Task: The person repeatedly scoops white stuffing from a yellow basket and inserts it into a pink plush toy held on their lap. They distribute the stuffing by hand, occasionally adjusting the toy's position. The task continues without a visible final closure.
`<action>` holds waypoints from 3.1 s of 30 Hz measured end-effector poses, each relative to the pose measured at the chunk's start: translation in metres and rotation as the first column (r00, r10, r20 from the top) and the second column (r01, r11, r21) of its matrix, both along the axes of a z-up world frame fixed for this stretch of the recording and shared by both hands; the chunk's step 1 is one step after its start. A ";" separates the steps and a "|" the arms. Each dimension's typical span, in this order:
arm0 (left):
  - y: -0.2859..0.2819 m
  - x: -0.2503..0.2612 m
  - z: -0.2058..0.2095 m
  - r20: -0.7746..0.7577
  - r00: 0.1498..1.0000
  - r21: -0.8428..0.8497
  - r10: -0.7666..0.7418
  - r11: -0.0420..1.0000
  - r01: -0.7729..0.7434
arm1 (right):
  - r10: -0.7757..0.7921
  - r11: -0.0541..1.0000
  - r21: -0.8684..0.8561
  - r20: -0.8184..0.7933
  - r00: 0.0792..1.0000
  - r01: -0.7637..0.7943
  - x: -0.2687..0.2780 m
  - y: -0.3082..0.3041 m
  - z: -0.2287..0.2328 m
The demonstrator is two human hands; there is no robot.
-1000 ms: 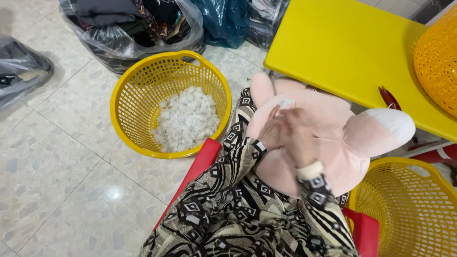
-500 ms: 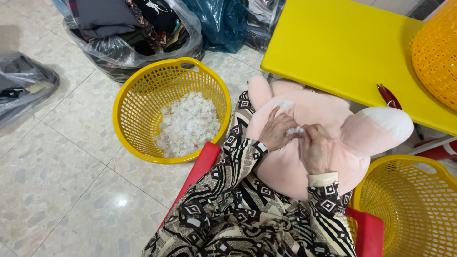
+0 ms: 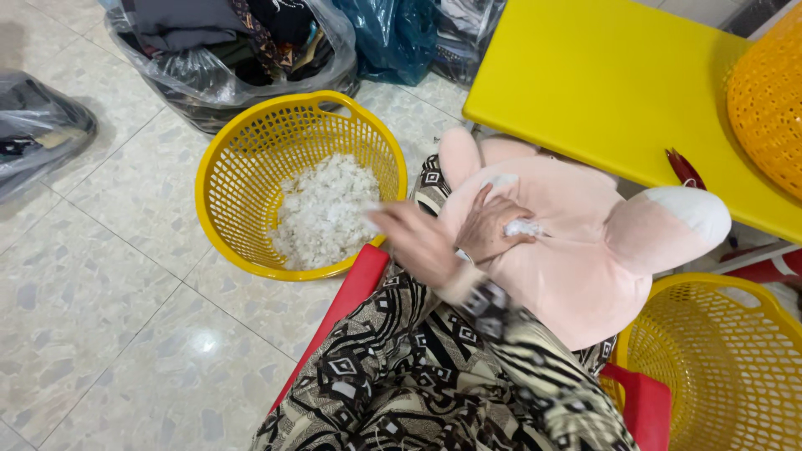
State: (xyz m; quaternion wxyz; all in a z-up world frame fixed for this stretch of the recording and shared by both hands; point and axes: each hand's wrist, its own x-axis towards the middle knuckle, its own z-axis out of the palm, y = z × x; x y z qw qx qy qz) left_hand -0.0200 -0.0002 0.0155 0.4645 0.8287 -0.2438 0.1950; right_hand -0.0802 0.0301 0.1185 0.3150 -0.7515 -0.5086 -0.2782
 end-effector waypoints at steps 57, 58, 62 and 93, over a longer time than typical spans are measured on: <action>0.286 0.013 -0.059 -0.050 0.705 0.423 0.707 0.655 -0.627 | -0.225 0.864 0.148 -0.742 0.632 0.482 0.017 -0.156 -0.046; 0.295 0.006 -0.084 -0.180 0.623 0.579 0.761 0.594 -0.559 | -0.250 0.861 0.131 -0.732 0.634 0.491 0.017 -0.156 -0.046; 0.282 0.006 -0.116 -0.492 0.324 0.743 0.808 0.584 -0.327 | -0.252 0.857 0.127 -0.742 0.621 0.499 0.019 -0.157 -0.043; 0.297 0.011 -0.040 0.064 0.659 0.127 0.750 0.649 -0.751 | -0.397 0.843 0.063 -0.597 0.697 0.534 0.009 -0.156 -0.040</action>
